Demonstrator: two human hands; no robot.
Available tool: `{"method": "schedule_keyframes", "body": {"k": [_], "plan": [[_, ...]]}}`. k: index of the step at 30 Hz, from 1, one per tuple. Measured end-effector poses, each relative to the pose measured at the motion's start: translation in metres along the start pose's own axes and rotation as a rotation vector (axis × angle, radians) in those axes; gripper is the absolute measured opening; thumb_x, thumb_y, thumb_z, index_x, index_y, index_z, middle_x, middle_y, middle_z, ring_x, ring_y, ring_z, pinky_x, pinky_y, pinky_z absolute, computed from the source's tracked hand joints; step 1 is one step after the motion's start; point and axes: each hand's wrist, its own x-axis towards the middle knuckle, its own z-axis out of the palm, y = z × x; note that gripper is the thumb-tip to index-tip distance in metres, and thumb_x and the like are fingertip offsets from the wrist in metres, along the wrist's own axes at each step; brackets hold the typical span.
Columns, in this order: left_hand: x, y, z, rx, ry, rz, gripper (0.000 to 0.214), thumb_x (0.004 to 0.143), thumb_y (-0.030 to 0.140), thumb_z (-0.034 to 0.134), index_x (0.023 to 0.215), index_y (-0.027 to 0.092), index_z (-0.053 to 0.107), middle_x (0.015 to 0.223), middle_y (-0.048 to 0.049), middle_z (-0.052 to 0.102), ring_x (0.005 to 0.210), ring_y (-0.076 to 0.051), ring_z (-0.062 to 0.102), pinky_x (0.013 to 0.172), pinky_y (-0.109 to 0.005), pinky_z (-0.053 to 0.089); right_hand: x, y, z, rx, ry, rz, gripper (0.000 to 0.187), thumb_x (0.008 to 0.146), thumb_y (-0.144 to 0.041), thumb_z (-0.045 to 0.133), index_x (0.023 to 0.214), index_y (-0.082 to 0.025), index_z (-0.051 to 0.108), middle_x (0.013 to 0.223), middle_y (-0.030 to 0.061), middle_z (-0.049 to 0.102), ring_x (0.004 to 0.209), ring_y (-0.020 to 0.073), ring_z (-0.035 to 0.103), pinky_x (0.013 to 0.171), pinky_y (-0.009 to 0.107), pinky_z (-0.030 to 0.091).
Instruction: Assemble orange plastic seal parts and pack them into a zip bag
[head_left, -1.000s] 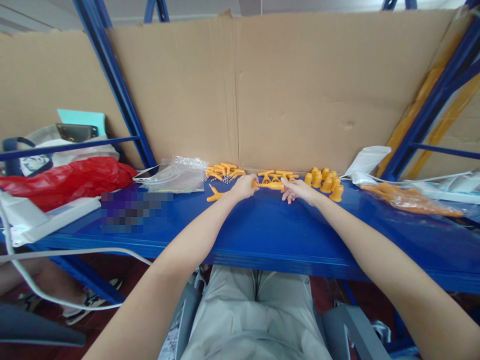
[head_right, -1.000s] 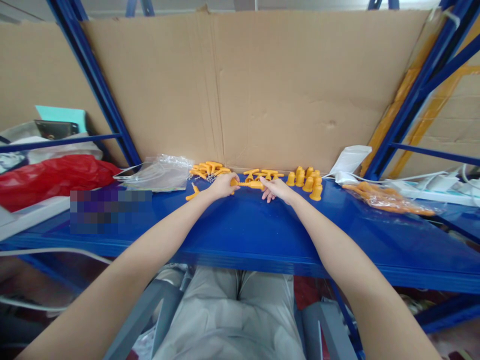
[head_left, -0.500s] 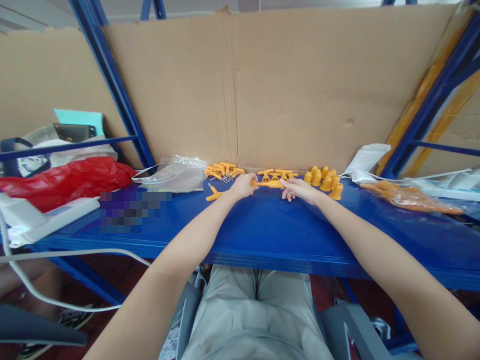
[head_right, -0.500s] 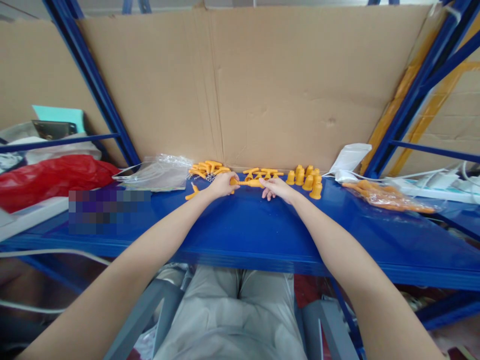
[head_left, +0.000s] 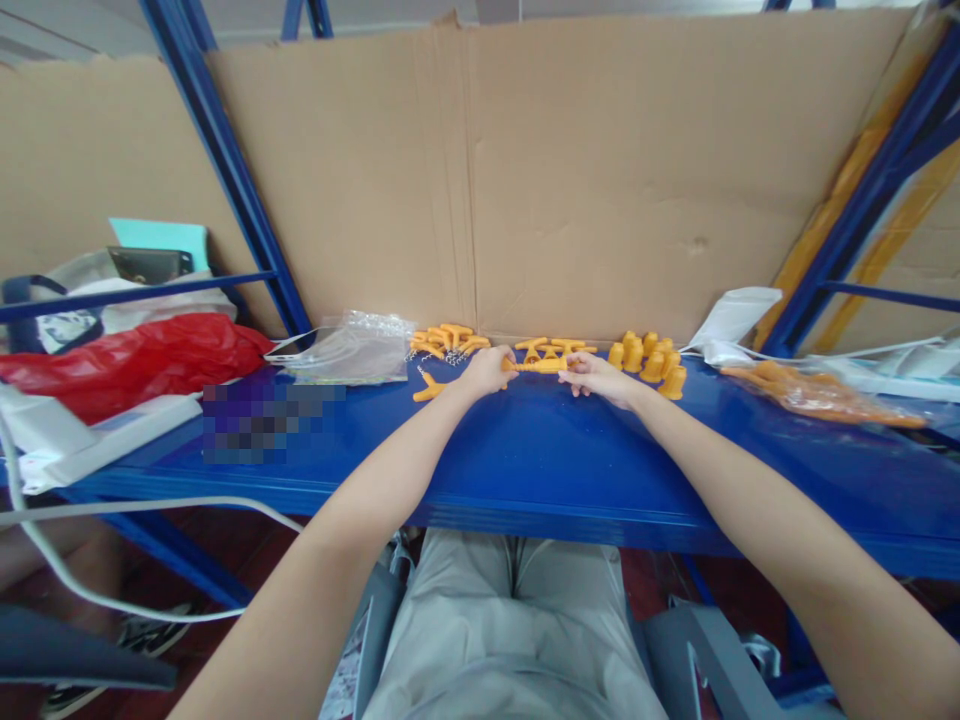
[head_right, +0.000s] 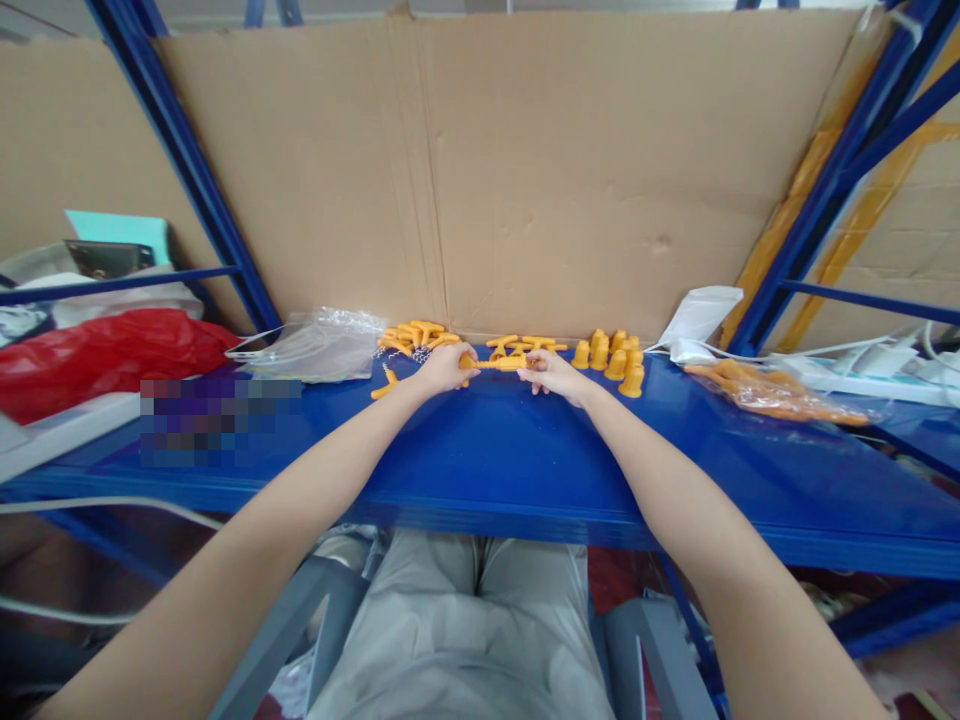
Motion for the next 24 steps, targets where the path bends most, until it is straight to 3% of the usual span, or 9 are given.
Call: {"method": "schedule_keyframes", "body": {"k": [3,7,13,18,22,24], "plan": [[0.0003,-0.0008,0.0007,-0.018,-0.005,0.0,0.017,0.082,0.021,0.069,0.097,0.013,0.065,0.062,0.0013,0.065,0.052,-0.012,0.062,0.068,-0.024,0.052,-0.0018,-0.0046,0.003,-0.023,0.029,0.022,0.012,0.088,-0.023,0.066,0.093,-0.017,0.058,0.076,0.0013,0.069,0.045,0.0046,0.052,0.039,0.015,0.036],[0.0009,-0.0012,0.0014,-0.022,-0.002,0.004,0.018,0.083,0.025,0.068,0.096,0.014,0.065,0.06,0.0024,0.063,0.05,-0.01,0.061,0.065,-0.022,0.051,-0.0025,-0.0063,0.0043,-0.058,0.048,0.038,0.016,0.09,-0.031,0.064,0.088,-0.015,0.061,0.075,0.0038,0.069,0.044,0.0041,0.05,0.038,0.014,0.035],[0.0008,-0.0014,-0.0001,-0.055,-0.022,-0.001,0.02,0.077,0.015,0.071,0.096,0.015,0.064,0.061,0.0027,0.064,0.052,-0.012,0.062,0.065,-0.023,0.051,-0.0006,-0.0002,-0.0002,0.012,0.053,-0.022,0.031,0.079,-0.017,0.073,0.106,-0.018,0.058,0.085,0.0012,0.069,0.048,0.0054,0.056,0.04,0.015,0.04],[0.0008,-0.0045,0.0008,-0.086,-0.04,0.003,0.024,0.076,0.011,0.072,0.098,0.016,0.062,0.058,0.0043,0.062,0.054,-0.012,0.063,0.061,-0.021,0.051,-0.0029,-0.0035,0.0005,-0.013,0.028,-0.034,0.015,0.084,-0.026,0.071,0.087,-0.016,0.06,0.073,0.002,0.069,0.044,0.0051,0.053,0.039,0.015,0.038],[0.001,-0.0048,0.0007,-0.078,-0.053,-0.014,0.023,0.078,0.011,0.071,0.098,0.016,0.061,0.058,0.0036,0.063,0.053,-0.011,0.063,0.059,-0.02,0.05,-0.0017,-0.0047,0.0041,-0.052,0.039,0.001,0.029,0.089,-0.04,0.065,0.076,-0.014,0.061,0.062,0.0026,0.066,0.04,0.005,0.05,0.036,0.015,0.035],[0.0008,-0.0038,0.0002,-0.082,-0.057,-0.026,0.022,0.078,0.011,0.07,0.098,0.016,0.06,0.058,0.0033,0.063,0.052,-0.011,0.063,0.057,-0.02,0.05,0.0005,-0.0031,0.0051,-0.055,0.052,0.021,0.03,0.09,-0.042,0.063,0.08,-0.014,0.061,0.065,0.0036,0.067,0.04,0.0052,0.051,0.035,0.015,0.034]]}}
